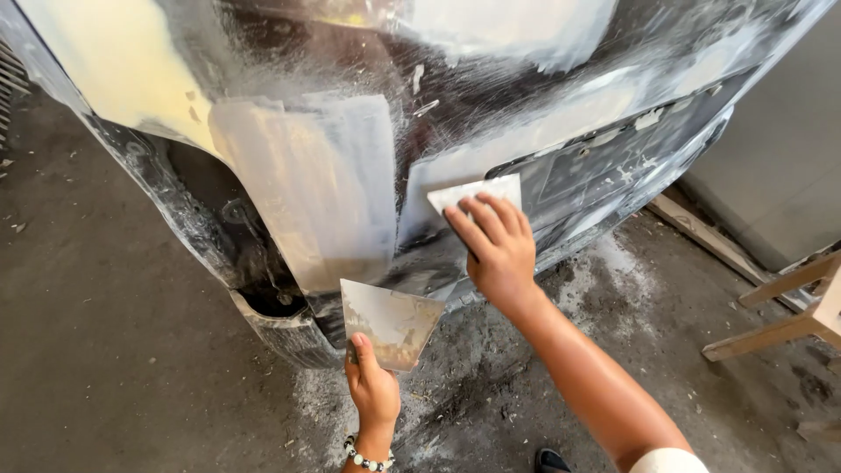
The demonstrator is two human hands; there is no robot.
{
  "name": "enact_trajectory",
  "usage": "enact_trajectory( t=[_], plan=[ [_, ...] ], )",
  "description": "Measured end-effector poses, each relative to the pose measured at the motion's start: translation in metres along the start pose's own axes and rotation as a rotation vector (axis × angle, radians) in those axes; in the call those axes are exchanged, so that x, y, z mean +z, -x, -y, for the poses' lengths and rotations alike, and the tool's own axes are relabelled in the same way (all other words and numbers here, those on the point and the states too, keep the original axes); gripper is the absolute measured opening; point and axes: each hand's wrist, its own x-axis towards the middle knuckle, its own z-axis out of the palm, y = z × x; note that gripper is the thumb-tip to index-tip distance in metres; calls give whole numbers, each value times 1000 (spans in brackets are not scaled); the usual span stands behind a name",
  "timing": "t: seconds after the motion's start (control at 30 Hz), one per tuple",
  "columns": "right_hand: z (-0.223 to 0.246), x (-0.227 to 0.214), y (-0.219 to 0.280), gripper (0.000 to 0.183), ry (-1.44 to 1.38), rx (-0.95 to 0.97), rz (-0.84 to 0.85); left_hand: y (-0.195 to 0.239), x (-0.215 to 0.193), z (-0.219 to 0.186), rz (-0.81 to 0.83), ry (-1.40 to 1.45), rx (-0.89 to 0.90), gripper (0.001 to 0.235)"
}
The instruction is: The person mixes a substance in a container on a wooden stand using a putty knife. They then apply the mixture to the front bumper of a black car, smoothing it over the surface with the knife. The person repeatedly returns to the stand to gather more material and continues applying it to different sections of the bumper.
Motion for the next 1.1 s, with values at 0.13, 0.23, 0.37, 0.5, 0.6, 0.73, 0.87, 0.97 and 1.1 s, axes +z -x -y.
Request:
enact_trajectory(
  t=[0.13, 0.23, 0.37, 0.5, 0.6, 0.73, 0.87, 0.97, 1.1],
  plan=[
    [-14, -7, -33, 59, 26, -26, -67, -1, 28, -22, 1, 42, -17, 56],
    [-19, -3, -43, 60, 21, -49, -83, -4, 25, -11, 26, 41, 16, 56],
    [-18, 6, -44, 57, 61, -53, -91, -8, 35, -13, 21, 32, -18, 55],
    [-17, 18, -35, 53, 44, -33, -105, -19, 27, 4, 27, 43, -14, 56],
    [-16, 28, -20, 51, 40, -22, -96, -24, 28, -1, 51, 65, -10, 57],
    [-20, 46, 3, 54, 31, -34, -59, -31, 25, 1, 44, 33, 20, 58],
    [-19, 66, 29, 54, 24, -18, -57, -31, 22, 0, 25, 35, 4, 58],
    [-18, 80, 51, 58, 31, -17, -36, -28, 15, 4, -23, 11, -27, 59],
    [-13, 90, 76, 59, 9, -23, 4, -23, 10, 6, -21, 4, -12, 60]
  ],
)
